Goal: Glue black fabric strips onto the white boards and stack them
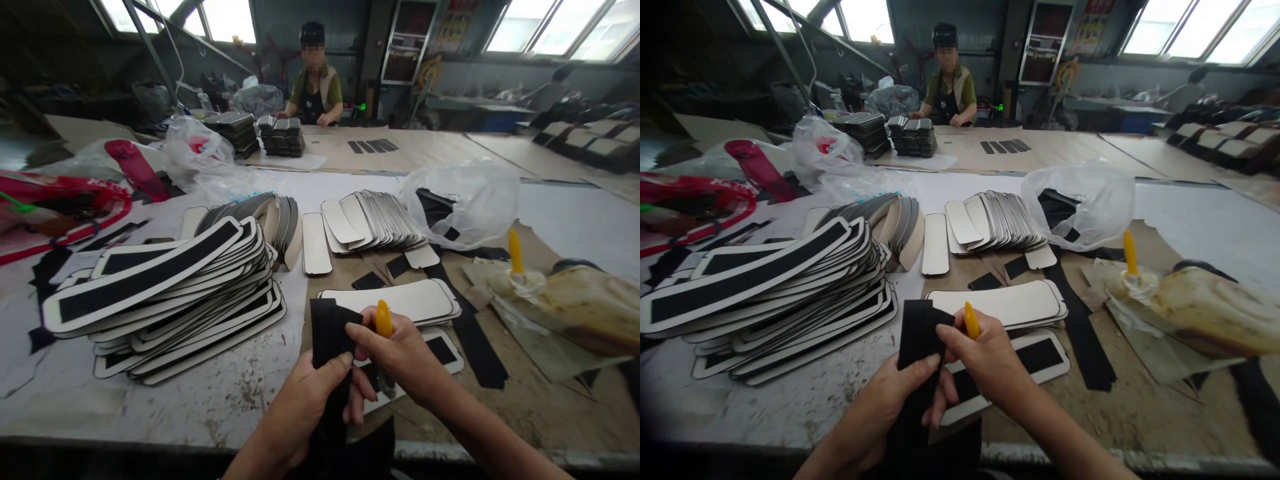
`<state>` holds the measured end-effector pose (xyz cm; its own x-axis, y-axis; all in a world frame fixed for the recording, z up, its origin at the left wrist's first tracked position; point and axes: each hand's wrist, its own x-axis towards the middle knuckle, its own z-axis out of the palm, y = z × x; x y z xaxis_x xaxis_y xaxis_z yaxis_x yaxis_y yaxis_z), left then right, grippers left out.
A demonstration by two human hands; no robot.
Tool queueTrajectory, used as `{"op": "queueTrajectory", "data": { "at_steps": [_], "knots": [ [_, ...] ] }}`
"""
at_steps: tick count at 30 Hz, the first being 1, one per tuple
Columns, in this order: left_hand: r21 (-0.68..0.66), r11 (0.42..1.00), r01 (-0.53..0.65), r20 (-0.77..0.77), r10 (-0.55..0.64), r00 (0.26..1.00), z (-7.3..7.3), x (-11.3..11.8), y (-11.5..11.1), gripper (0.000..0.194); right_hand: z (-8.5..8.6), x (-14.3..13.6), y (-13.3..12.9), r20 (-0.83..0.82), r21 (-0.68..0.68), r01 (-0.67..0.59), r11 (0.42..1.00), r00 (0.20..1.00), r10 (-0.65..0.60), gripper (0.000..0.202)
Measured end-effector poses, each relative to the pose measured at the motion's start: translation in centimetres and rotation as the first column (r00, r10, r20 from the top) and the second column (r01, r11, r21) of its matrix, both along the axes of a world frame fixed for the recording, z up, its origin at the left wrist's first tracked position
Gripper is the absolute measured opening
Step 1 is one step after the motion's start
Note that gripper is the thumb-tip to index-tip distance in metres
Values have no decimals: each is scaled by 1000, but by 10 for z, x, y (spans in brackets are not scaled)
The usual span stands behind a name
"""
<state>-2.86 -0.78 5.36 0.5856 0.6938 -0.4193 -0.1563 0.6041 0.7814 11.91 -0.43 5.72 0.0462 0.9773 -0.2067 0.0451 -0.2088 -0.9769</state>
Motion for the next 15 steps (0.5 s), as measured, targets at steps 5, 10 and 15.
{"op": "queueTrajectory", "data": {
  "at_steps": [5, 10, 15],
  "knots": [
    [86, 988, -129, -51, 133, 990, -15, 7, -6, 36, -1, 9, -12, 0, 35, 99, 994, 995, -99, 33],
    [141, 985, -100, -70, 111, 991, -32, 23, -26, 41, -11, 7, -26, -71, -41, 120, 992, 990, -123, 34],
    [82, 974, 213, -41, -210, 977, -45, 2, -39, 45, 18, 47, -9, -167, -11, 194, 981, 967, -193, 31]
  ]
}}
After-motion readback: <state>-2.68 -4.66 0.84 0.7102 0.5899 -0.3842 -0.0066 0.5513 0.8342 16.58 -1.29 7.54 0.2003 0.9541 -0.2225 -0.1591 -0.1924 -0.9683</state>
